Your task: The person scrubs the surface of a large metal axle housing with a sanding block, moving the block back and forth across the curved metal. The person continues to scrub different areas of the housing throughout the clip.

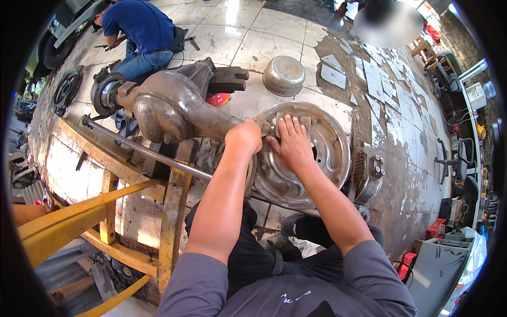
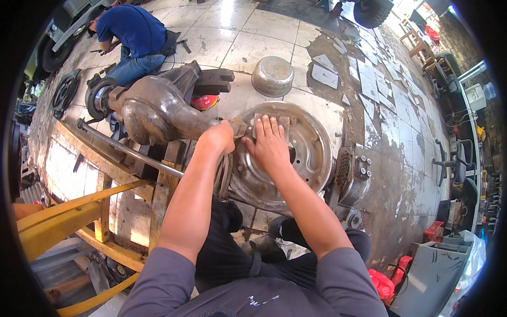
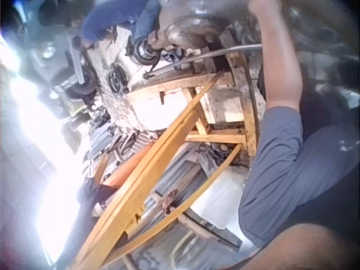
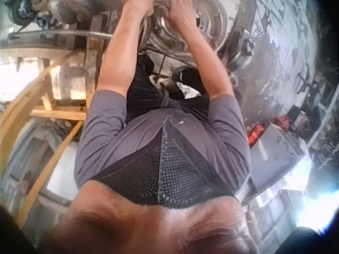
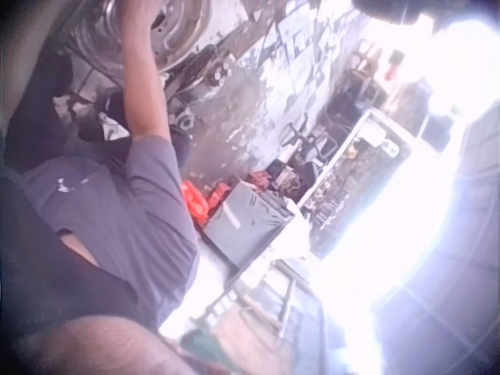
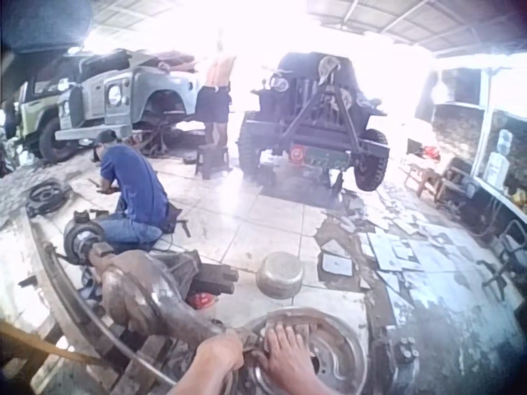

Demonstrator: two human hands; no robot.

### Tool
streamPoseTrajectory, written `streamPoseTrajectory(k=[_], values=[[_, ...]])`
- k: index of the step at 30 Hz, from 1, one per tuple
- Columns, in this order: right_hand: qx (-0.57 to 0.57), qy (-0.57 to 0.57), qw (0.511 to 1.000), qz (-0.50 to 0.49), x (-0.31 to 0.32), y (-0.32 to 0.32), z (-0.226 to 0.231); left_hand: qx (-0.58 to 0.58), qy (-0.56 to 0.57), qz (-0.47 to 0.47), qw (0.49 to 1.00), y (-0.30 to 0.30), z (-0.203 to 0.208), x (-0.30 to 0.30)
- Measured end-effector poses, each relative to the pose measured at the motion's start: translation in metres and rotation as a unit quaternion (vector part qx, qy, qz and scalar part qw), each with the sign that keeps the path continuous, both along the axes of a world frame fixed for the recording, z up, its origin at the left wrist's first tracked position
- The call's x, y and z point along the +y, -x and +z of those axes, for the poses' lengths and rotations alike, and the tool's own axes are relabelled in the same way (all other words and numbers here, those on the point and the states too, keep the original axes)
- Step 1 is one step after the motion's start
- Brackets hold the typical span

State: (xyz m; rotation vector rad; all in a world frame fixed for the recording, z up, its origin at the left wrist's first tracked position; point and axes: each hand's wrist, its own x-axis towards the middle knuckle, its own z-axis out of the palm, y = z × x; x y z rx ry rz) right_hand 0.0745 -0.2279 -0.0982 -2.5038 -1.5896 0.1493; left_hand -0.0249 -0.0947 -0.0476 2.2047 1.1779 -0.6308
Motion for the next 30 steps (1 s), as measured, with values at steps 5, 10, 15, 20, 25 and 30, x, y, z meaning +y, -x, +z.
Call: streamPoseTrajectory(k=[5,10,15,20,25,30], values=[[0.002,-0.009,1.0,0.014,-0.011,-0.002,0.002,-0.008,-0.003,0.003,1.0,-0.001,-0.004,0.002],[-0.003,-0.002,1.0,-0.008,-0.001,-0.002,0.002,-0.01,-0.018,0.001,1.0,0.001,-0.007,0.0],[-0.004,-0.013,1.0,0.004,-0.014,0.0,0.002,0.007,-0.005,-0.002,1.0,-0.003,-0.003,0.002],[-0.004,-0.009,1.0,-0.009,0.001,-0.007,-0.001,0.001,-0.013,-0.003,1.0,0.0,-0.004,0.001],[-0.017,-0.02,1.0,0.0,-0.014,-0.002,-0.004,-0.005,-0.017,0.004,1.0,-0.001,-0.005,0.001],[-0.012,-0.001,0.999,-0.04,0.009,-0.007,-0.01,0.029,-0.012,-0.011,0.999,-0.003,0.001,0.002]])
